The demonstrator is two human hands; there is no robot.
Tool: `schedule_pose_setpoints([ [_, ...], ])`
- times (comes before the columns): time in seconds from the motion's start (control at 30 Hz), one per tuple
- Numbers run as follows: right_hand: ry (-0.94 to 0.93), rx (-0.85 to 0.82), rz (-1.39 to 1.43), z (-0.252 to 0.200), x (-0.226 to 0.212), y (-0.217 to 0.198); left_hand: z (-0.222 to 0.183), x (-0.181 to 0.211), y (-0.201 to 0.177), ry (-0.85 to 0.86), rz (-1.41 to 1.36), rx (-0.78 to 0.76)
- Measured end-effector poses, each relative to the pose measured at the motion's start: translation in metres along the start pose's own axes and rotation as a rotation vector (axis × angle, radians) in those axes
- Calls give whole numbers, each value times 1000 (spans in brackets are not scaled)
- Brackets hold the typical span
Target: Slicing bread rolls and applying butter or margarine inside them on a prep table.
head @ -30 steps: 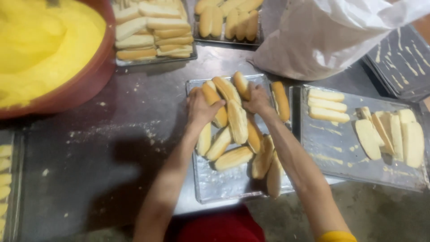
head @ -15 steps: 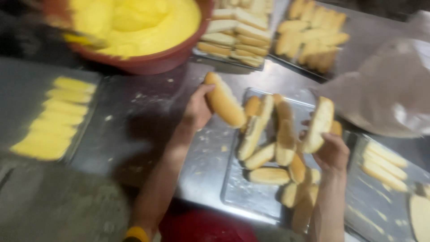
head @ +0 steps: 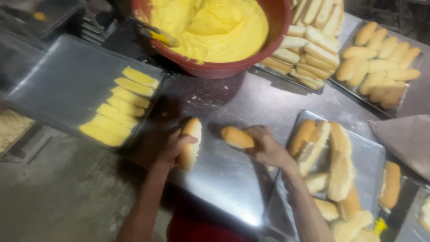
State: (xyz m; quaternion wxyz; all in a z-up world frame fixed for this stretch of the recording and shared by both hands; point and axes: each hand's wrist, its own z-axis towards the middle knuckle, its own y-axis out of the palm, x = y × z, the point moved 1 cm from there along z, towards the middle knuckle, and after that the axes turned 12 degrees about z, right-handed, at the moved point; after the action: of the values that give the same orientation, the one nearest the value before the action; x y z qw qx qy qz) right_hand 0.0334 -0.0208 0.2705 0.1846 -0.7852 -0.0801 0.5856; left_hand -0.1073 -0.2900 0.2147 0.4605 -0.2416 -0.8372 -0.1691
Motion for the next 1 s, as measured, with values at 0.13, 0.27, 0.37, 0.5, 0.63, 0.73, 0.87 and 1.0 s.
schedule_pose_setpoints([
  [0.13, -454, -50, -518, 49, -27, 60, 34, 2, -50, 121, 210, 132],
  [0.27, -654, -38, -628, 93, -16, 97, 64, 14, -65, 176, 279, 80],
  [0.37, -729, -4, -569, 107, -5, 113, 61, 41, -62, -79, 596, 121],
  [0.5, -12, 313, 222, 84, -77, 129, 49, 48, -66, -61, 1071, 197],
  [0.63, 324, 363, 278, 102, -57, 140, 61, 41, -66, -109, 1126, 100],
  [0.73, 214, 258, 208, 128, -37, 147, 68, 54, -62, -38, 988, 123],
  [0.87, -46, 277, 323, 170, 10, 171, 74, 61, -74, -75, 1004, -13],
  [1.0, -180, 301, 124, 117, 9, 125, 115, 1, -70, 522, 966, 124],
])
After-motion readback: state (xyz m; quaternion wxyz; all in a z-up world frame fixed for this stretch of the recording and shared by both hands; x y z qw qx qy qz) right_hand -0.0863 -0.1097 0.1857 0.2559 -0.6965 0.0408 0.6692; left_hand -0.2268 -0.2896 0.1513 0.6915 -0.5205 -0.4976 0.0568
